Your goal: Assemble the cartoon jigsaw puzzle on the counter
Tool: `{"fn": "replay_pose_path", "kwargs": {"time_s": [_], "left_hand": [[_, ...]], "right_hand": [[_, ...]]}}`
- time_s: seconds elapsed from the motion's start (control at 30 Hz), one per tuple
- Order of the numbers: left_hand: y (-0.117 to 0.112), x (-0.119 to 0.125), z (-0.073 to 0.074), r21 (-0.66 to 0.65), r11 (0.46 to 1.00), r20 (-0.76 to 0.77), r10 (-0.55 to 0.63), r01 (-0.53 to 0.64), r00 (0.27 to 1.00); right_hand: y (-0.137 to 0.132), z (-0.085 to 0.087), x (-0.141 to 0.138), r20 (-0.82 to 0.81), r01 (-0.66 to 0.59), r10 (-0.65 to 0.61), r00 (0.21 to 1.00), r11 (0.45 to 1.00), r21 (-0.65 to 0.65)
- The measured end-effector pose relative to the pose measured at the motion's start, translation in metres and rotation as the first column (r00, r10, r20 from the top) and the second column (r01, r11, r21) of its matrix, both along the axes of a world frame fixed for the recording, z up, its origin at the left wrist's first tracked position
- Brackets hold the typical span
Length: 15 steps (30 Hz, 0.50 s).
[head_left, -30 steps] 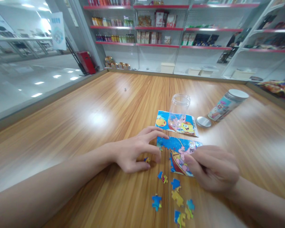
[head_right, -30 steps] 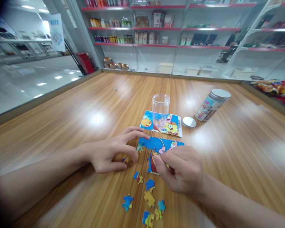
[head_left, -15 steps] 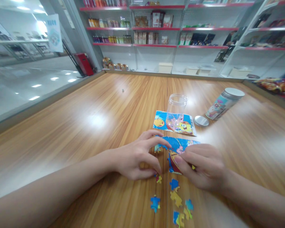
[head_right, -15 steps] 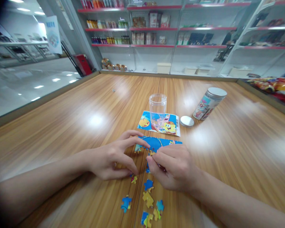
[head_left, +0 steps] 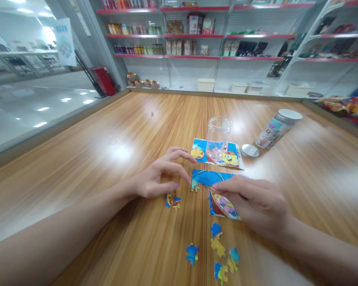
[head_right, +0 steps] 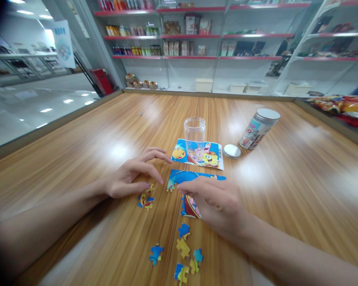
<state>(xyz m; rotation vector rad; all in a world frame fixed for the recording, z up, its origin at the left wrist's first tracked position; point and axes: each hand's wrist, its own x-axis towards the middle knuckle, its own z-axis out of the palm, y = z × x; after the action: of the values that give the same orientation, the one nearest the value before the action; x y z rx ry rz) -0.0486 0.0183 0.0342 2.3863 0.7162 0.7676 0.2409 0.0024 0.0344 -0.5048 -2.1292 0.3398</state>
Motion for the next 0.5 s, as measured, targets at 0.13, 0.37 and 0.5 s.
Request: {"fn": "replay_pose_path", "kwargs": {"time_s": [0.13,0.37,0.5], "left_hand": [[-0.003,0.003,0.002,0.121,0.993,-0.03,-0.003,0.006,1.0],[-0.035,0.041,0.006,0.31,0.928,-0.277,-0.119,0.206,0.953],[-0.038,0.046,0.005,0.306,0.919,-0.303,-0.156,0.251,0.94]], "right_hand": [[-0.005,0.006,0.0,-0.02,0.089,-0.089,0.996,0.996,-0.002],[-0.002,-0.005,-0.002,0.091,0.059,-0.065,0.994,0.996,0.062],[0.0,-0.01,-0.005,0.07,0.041,-0.047,0.996,0.995,0.089]]}}
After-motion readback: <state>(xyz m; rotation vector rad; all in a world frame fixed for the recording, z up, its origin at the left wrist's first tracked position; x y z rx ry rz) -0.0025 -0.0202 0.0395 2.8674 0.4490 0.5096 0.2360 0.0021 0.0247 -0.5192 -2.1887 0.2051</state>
